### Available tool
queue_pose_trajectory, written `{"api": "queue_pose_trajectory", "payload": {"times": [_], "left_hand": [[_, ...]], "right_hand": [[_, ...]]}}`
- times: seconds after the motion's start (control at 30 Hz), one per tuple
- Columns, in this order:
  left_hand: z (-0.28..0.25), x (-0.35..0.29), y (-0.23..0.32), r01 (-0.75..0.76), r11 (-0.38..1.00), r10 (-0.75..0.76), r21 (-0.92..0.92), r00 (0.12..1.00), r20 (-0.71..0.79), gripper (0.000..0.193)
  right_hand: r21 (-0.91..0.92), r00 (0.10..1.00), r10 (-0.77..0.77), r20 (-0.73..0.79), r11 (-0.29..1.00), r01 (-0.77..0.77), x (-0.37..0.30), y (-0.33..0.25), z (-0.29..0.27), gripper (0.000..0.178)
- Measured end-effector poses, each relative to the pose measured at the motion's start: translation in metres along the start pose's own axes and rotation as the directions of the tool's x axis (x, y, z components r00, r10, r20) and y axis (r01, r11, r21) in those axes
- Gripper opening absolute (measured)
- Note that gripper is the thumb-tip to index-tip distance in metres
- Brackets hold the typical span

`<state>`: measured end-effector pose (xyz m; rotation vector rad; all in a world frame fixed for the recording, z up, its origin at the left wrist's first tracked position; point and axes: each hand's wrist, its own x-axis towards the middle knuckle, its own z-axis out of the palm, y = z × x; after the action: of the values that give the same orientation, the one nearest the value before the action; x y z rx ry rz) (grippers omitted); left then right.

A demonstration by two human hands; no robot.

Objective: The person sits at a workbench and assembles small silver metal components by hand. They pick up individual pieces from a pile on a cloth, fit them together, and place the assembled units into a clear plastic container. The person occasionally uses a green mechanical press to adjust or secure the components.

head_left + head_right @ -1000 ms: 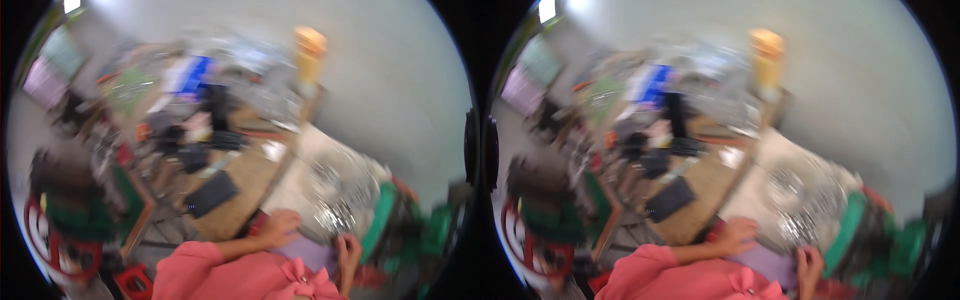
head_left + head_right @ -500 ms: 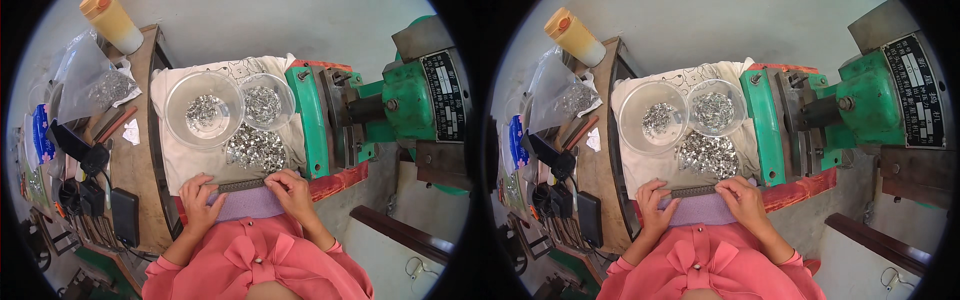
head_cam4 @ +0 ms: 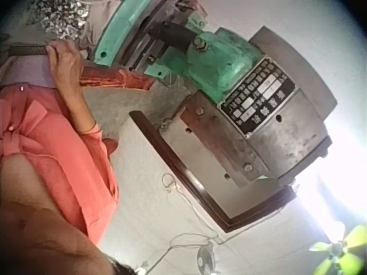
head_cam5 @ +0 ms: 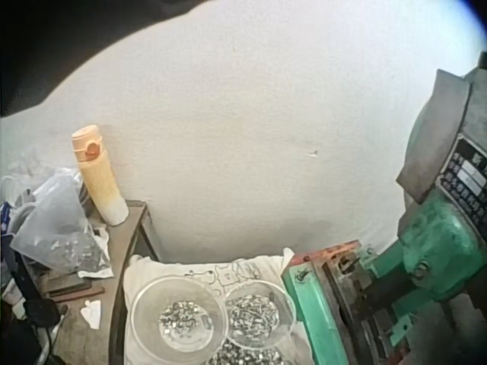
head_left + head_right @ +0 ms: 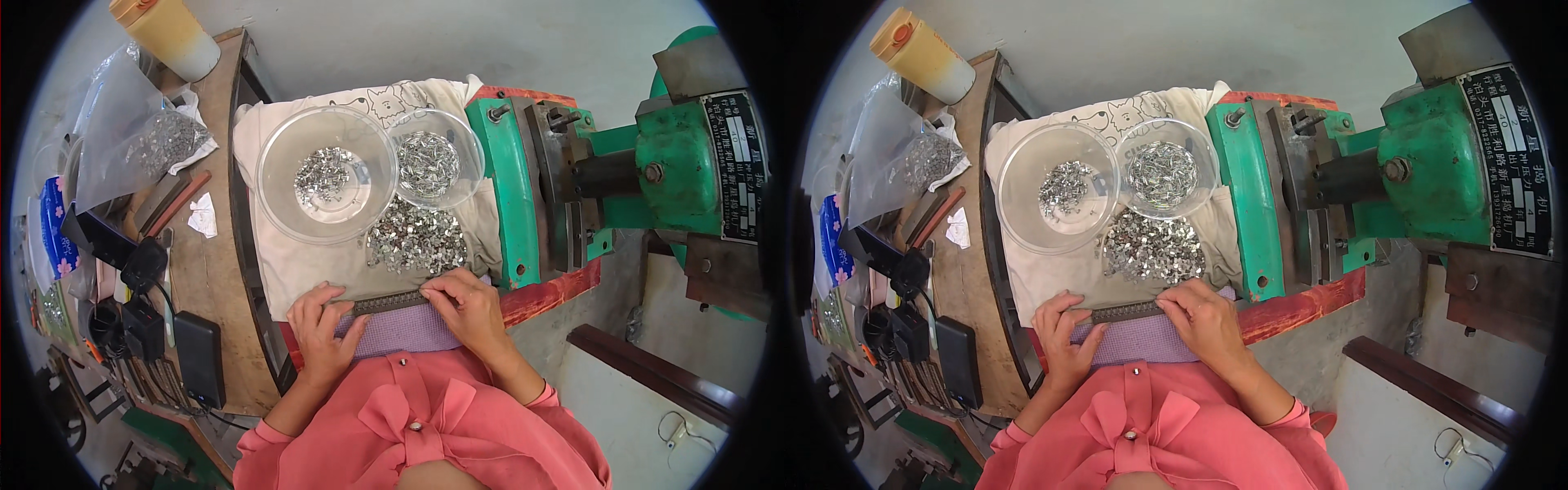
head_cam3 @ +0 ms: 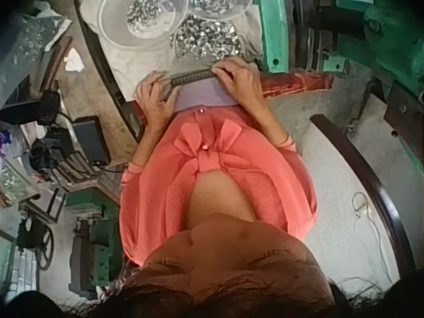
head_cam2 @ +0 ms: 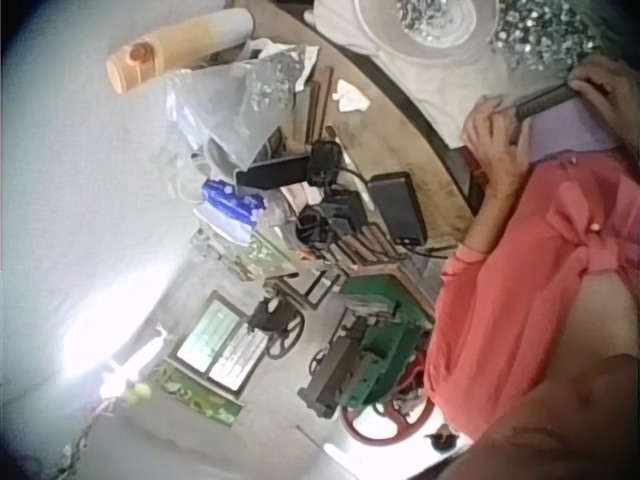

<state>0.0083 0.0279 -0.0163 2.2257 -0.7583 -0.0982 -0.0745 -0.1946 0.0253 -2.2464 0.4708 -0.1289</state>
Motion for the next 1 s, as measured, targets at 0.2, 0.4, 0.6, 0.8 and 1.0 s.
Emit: {"api": "queue_pose_trajectory", "payload": {"times": [0.2, 0.4, 0.6, 0.8, 1.0], "left_hand": [[0.000, 0.000, 0.000, -0.003, 1.000, 0.003, 0.004, 1.000, 0.006, 0.034], [0.000, 0.000, 0.003, 0.010, 1.000, -0.010, 0.019, 1.000, 0.008, 0.034], [0.003, 0.000, 0.009, -0.003, 1.000, 0.003, 0.017, 1.000, 0.016, 0.034], [0.006, 0.002, 0.018, 0.000, 1.000, 0.001, -0.013, 0.999, 0.043, 0.032], [0.003, -0.002, 0.012, 0.053, 0.990, -0.051, -0.133, 0.999, 0.018, 0.029]], "right_hand": [[-0.039, 0.984, -0.096, -0.147, 0.995, 0.092, -0.013, 0.004, 0.000, 0.011], [-0.314, 0.955, -0.074, -0.287, 0.949, -0.021, -0.065, 0.042, -0.039, 0.024], [-0.348, 0.974, 0.103, -0.203, 0.922, -0.170, -0.072, 0.064, -0.061, 0.037], [-0.217, 0.988, 0.057, -0.142, 0.972, -0.087, -0.072, 0.074, -0.060, 0.035], [-0.108, 0.989, 0.036, -0.140, 0.993, -0.052, -0.072, 0.037, -0.060, 0.032]]}}
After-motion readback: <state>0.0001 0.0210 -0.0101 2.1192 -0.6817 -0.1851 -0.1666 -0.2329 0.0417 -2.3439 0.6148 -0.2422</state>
